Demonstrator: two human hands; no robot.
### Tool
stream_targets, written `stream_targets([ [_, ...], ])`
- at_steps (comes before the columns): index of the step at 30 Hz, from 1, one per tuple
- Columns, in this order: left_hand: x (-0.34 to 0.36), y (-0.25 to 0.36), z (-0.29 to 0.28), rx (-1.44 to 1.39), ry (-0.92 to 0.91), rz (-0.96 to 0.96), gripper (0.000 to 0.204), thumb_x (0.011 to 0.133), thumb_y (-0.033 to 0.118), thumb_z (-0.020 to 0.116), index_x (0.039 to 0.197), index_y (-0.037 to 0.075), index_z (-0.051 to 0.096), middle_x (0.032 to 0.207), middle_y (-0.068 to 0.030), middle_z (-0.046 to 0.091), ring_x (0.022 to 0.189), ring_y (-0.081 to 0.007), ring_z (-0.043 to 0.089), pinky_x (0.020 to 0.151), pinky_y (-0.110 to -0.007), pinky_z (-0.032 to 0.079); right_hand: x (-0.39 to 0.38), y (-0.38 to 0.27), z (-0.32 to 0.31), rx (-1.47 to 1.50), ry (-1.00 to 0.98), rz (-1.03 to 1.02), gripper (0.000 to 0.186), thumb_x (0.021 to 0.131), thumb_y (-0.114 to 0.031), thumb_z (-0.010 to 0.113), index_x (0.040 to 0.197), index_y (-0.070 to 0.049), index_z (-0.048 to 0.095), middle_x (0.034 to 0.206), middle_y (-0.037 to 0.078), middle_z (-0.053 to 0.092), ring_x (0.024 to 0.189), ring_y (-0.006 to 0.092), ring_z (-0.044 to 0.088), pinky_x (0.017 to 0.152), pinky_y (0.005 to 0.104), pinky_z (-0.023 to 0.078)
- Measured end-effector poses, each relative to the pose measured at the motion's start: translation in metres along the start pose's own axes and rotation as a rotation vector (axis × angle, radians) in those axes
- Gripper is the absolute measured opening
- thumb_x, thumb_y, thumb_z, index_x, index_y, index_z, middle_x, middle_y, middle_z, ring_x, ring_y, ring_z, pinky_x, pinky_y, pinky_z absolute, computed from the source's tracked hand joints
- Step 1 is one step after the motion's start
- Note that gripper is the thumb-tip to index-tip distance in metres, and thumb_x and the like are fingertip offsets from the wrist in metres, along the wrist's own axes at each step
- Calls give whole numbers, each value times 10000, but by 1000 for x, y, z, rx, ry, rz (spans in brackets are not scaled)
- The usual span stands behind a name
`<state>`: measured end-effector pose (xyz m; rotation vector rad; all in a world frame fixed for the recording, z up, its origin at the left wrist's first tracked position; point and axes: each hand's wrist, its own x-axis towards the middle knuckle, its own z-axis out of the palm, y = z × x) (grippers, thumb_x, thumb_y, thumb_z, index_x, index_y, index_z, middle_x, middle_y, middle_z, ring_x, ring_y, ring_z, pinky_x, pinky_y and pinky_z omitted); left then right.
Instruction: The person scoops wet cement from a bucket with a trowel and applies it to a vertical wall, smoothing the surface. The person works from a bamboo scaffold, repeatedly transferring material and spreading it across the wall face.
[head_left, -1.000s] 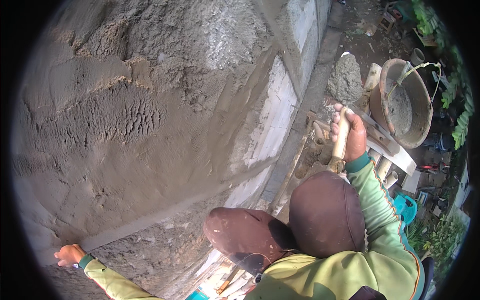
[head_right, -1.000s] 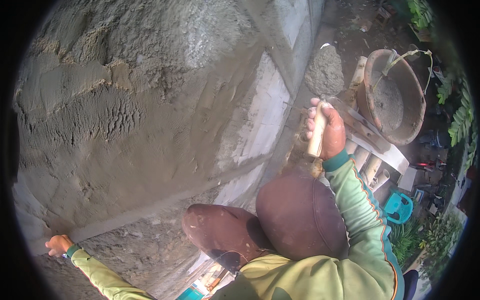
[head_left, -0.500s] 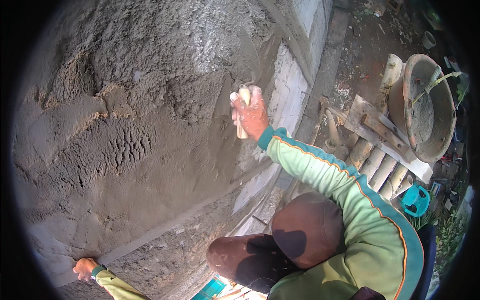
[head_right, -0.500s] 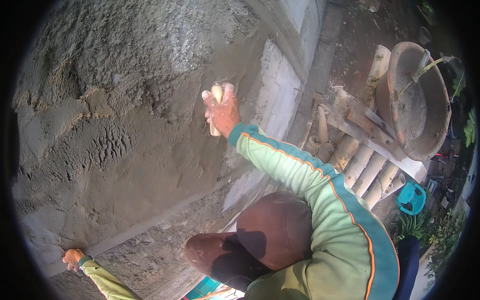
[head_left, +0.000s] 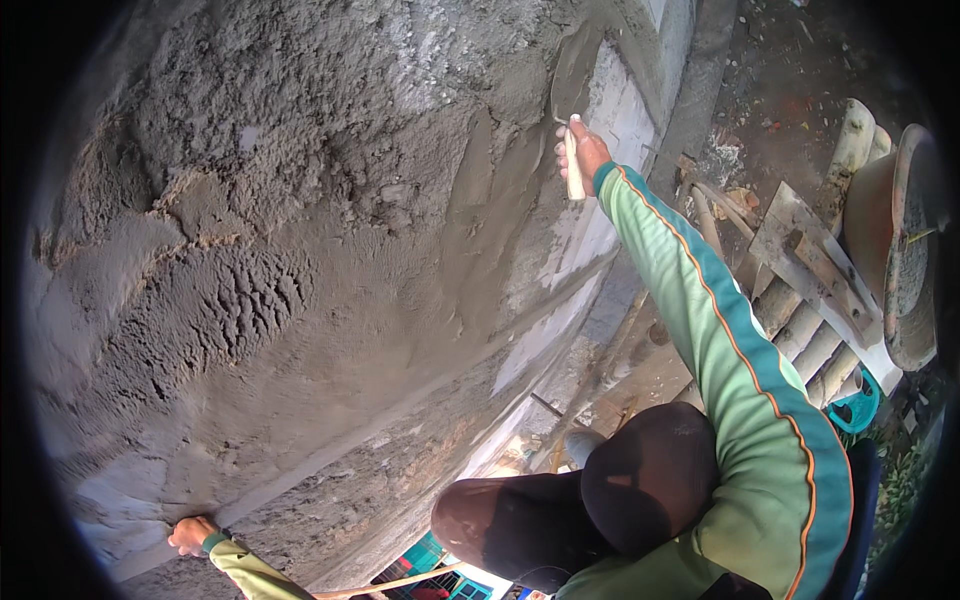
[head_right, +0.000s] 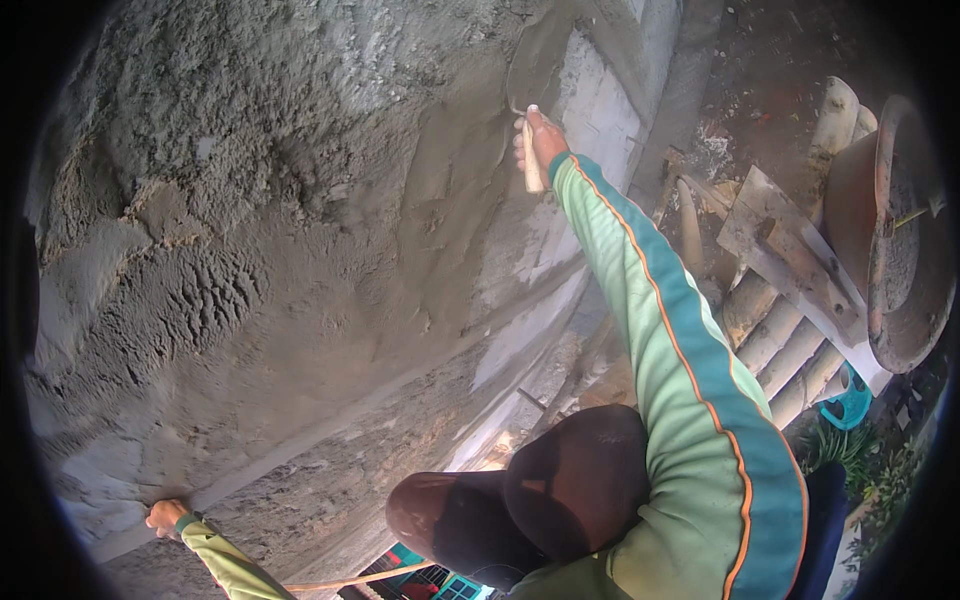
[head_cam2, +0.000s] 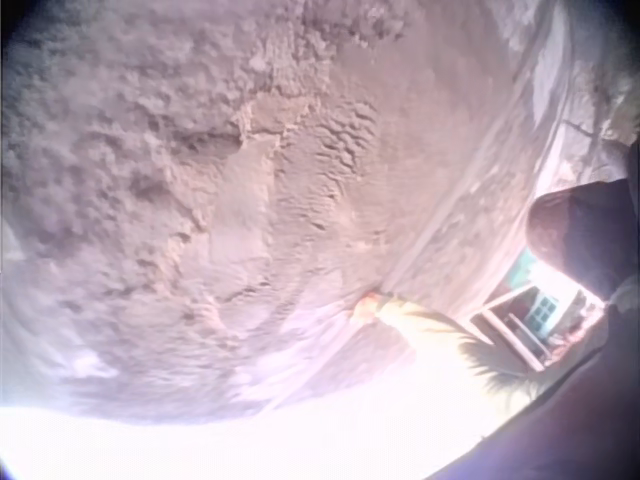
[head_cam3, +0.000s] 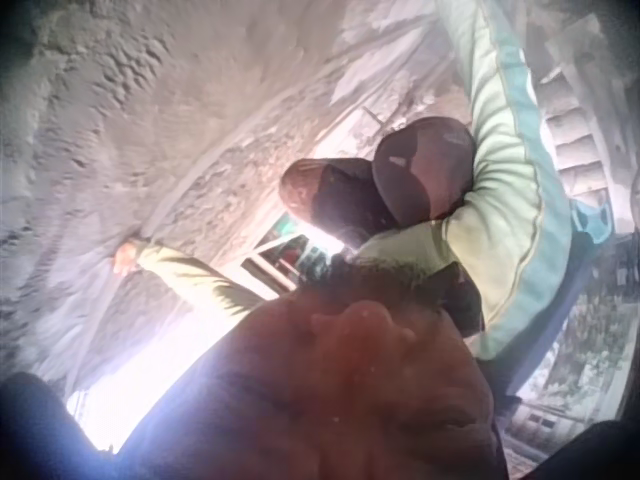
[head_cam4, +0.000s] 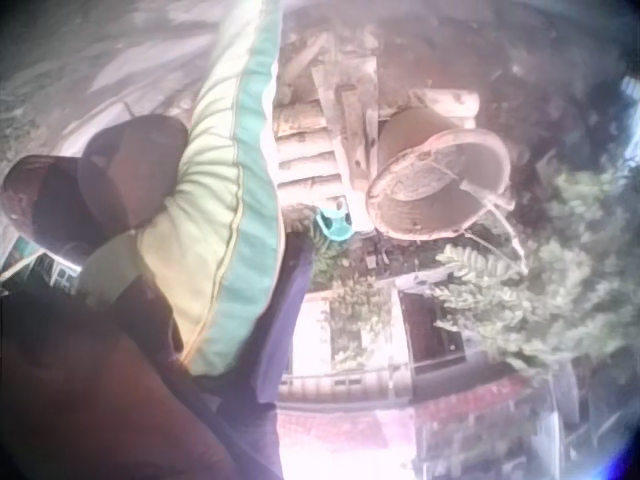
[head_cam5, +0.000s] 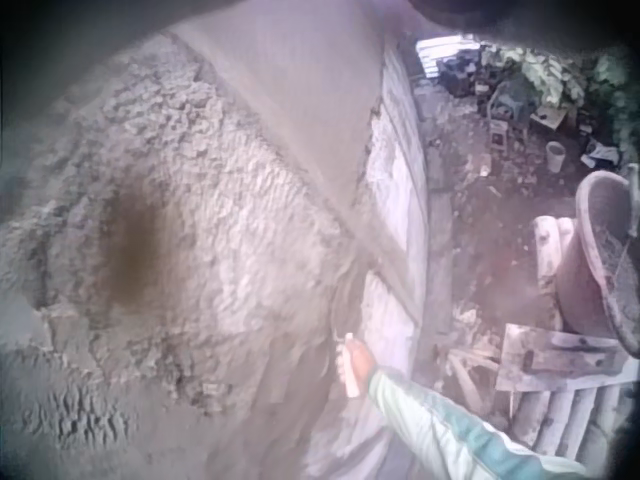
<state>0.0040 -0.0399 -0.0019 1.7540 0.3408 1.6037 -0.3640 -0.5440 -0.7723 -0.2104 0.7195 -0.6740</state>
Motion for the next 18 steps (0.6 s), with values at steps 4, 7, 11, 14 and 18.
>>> stream_targets([
  [4,-72,17,-23,-52,20,-60,519,967,423,408,1233,2,550,1275,-257,504,1075,-403,625,808,-488,611,-14,41,23,-165,-64,8,376,1032,-513,460,990,-142,511,701,0,492,516,121,480,467,307,438],
  [7,-15,9,-19,193,53,186,456,990,356,400,1208,-3,578,1220,-236,534,1027,-403,629,758,-447,640,-44,80,60,-162,-156,51,372,1029,-509,485,991,-139,500,700,8,500,523,130,503,476,313,453],
  [11,-33,0,-17,359,-26,383,386,1003,263,404,1198,-14,589,1221,-233,539,1003,-408,632,738,-419,657,-74,117,85,-140,-193,27,405,1031,-492,502,1020,-87,503,730,21,522,573,146,531,545,322,487],
  [14,-31,1,-22,380,-30,416,364,991,237,428,1191,-20,594,1218,-239,545,985,-407,636,740,-437,655,-99,159,83,-309,-289,-54,428,1023,-505,505,1005,-77,505,737,19,520,584,137,522,571,316,498],
  [18,-57,17,-37,299,-129,247,428,1020,205,423,1396,3,459,1382,-231,433,1228,-446,511,860,-373,649,-95,174,39,-411,-57,-125,447,1009,-526,487,1025,-84,551,707,5,515,571,130,514,550,320,478],
])
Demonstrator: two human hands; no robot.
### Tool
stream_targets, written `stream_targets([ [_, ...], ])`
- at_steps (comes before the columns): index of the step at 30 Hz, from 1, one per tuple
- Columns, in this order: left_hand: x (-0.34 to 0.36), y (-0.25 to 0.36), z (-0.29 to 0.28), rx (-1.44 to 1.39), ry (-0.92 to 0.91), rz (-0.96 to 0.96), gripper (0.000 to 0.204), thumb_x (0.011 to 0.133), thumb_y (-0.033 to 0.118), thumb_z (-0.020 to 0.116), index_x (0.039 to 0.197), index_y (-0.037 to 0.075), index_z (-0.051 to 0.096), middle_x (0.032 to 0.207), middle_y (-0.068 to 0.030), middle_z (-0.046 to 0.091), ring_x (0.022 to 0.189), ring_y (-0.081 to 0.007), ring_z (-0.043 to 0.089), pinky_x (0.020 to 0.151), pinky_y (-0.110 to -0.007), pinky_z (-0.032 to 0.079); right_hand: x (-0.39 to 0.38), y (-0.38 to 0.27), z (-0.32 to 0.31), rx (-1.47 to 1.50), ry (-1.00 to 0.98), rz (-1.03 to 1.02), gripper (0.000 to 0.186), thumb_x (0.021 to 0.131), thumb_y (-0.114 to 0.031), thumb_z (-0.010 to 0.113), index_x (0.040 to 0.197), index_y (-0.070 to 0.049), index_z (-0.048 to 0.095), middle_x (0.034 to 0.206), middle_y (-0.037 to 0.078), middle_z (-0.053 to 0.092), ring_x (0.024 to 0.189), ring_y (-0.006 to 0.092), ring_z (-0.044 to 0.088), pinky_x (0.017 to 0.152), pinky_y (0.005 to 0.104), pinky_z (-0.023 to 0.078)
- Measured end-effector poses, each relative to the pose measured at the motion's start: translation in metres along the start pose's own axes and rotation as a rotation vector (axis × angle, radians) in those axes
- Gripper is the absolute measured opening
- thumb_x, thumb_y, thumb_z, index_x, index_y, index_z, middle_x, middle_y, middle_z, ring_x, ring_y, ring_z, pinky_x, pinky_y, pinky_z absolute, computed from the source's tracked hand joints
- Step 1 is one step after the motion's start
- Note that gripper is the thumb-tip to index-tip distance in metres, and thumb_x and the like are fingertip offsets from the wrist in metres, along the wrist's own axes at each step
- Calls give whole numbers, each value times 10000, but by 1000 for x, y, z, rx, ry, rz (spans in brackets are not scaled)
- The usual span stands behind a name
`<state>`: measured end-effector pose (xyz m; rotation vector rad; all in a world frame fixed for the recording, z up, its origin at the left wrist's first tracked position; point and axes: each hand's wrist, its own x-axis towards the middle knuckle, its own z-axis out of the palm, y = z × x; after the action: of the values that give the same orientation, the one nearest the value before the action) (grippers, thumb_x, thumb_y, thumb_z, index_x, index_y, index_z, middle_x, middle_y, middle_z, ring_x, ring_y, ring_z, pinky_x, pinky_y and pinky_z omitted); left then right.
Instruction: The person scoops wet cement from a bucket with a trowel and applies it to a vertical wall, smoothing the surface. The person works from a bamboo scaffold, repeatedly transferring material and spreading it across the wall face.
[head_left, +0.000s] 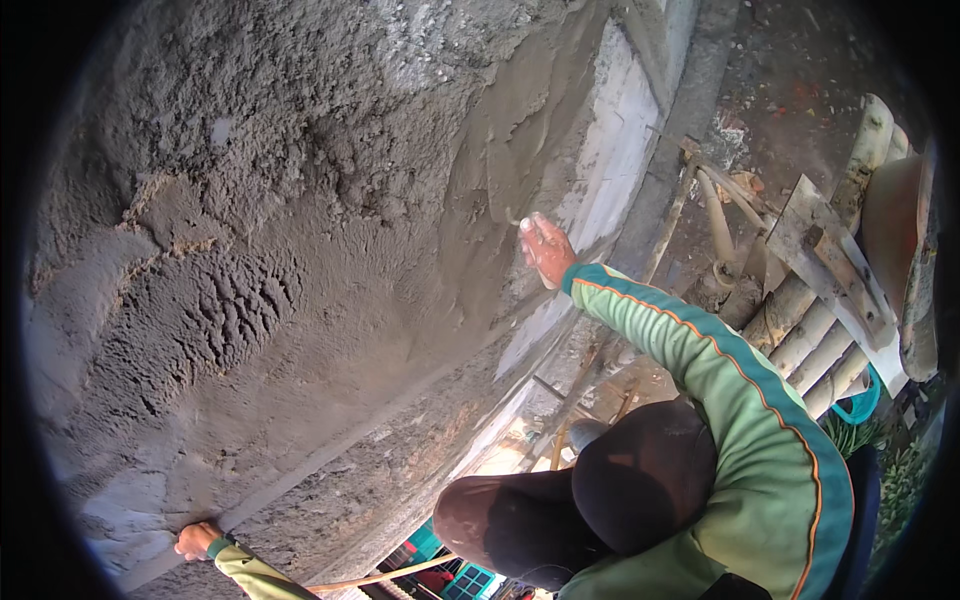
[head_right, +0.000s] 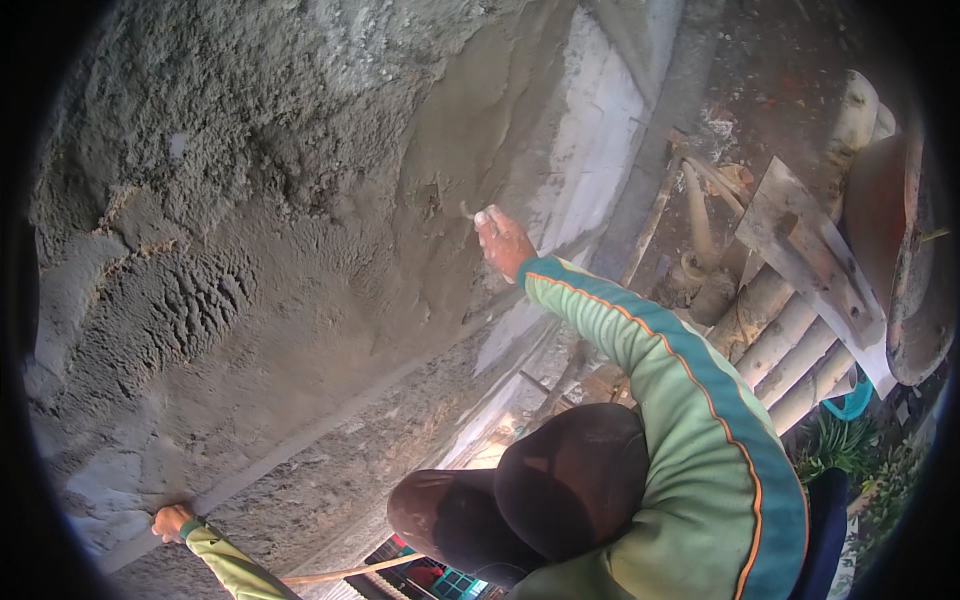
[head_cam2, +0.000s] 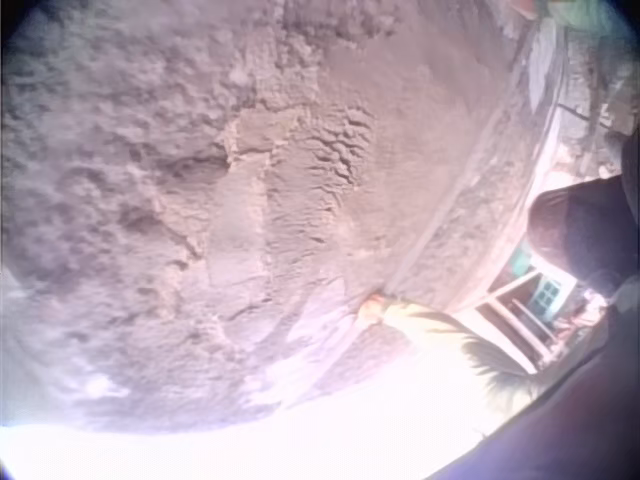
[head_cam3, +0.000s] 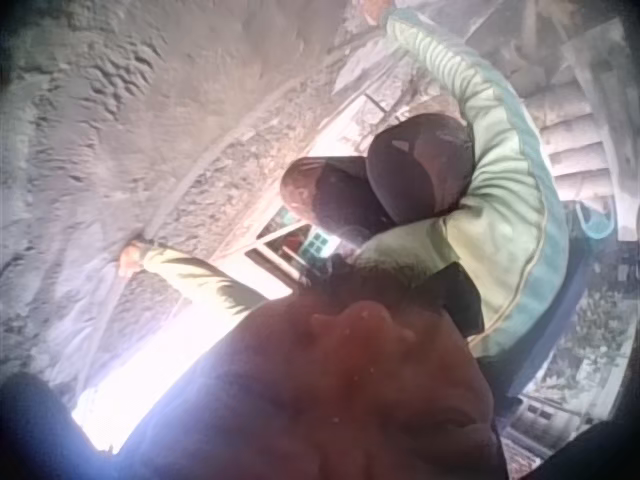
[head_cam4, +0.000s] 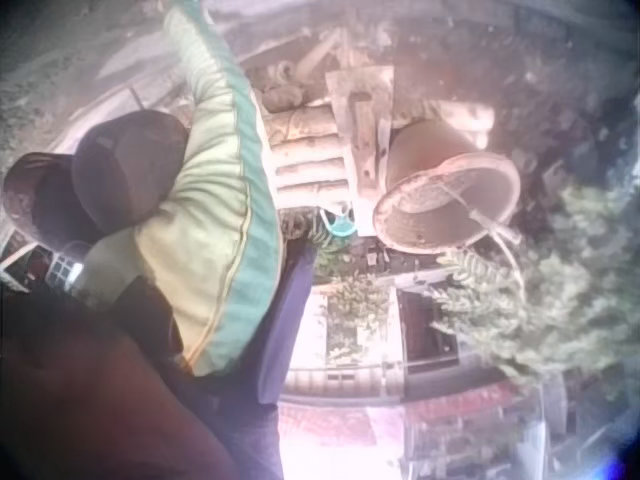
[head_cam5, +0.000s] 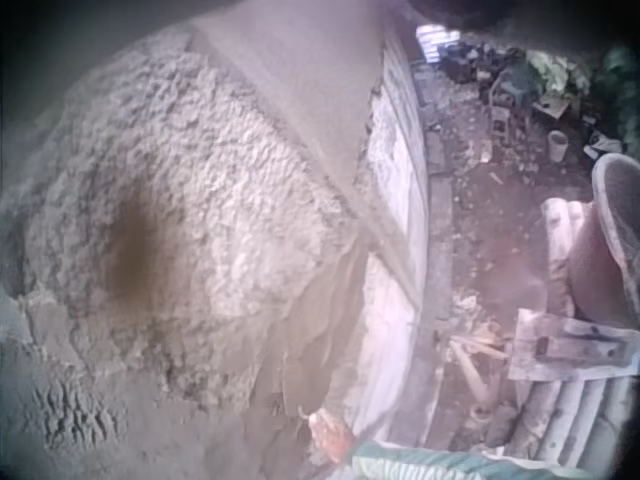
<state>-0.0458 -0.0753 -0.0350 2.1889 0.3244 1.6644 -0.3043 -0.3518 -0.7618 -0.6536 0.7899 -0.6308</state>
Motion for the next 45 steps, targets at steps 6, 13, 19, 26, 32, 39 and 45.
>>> stream_targets([
  [6,23,-13,25,-80,144,36,365,961,181,465,1181,-84,585,1185,-269,591,990,-407,661,770,-470,632,102,-55,-104,267,150,235,499,974,-546,541,1188,-99,595,726,9,529,566,134,521,522,332,475],
  [13,101,-31,38,-8,246,6,295,922,113,517,1078,-108,634,1075,-270,636,888,-397,684,712,-483,632,72,-19,-43,10,-83,300,556,977,-547,559,1303,-97,543,752,37,574,564,152,563,540,329,527],
  [19,55,-30,44,-1,221,38,219,882,37,552,1005,-118,647,1011,-285,660,803,-359,703,622,-453,638,23,10,18,-232,-159,142,621,989,-501,549,1355,0,517,943,156,657,750,256,650,756,387,545],
  [26,78,-30,34,156,193,60,179,791,-17,657,953,-92,670,917,-244,700,733,-341,709,562,-423,628,59,13,-1,-562,281,-31,534,1021,-415,519,1302,38,509,1219,288,615,1177,457,567,979,494,466],
  [32,127,-59,35,192,203,46,212,757,14,735,959,-43,703,871,-214,711,759,-334,717,620,-426,629,82,3,-17,184,43,426,358,1025,-432,539,1061,-75,524,828,70,541,765,245,603,739,440,552],
  [39,40,-17,44,169,221,-36,250,913,85,561,1054,-62,705,1075,-242,681,910,-375,713,747,-433,643,-47,-32,-4,218,-398,507,388,1026,-439,547,1124,-68,485,844,47,533,726,179,588,695,386,575],
  [45,77,-53,66,323,299,213,243,932,119,567,1057,-54,684,1123,-239,640,1044,-419,642,871,-441,593,-189,-153,-92,-733,-111,15,397,965,-366,654,956,11,529,724,77,553,607,137,495,591,320,444],
])
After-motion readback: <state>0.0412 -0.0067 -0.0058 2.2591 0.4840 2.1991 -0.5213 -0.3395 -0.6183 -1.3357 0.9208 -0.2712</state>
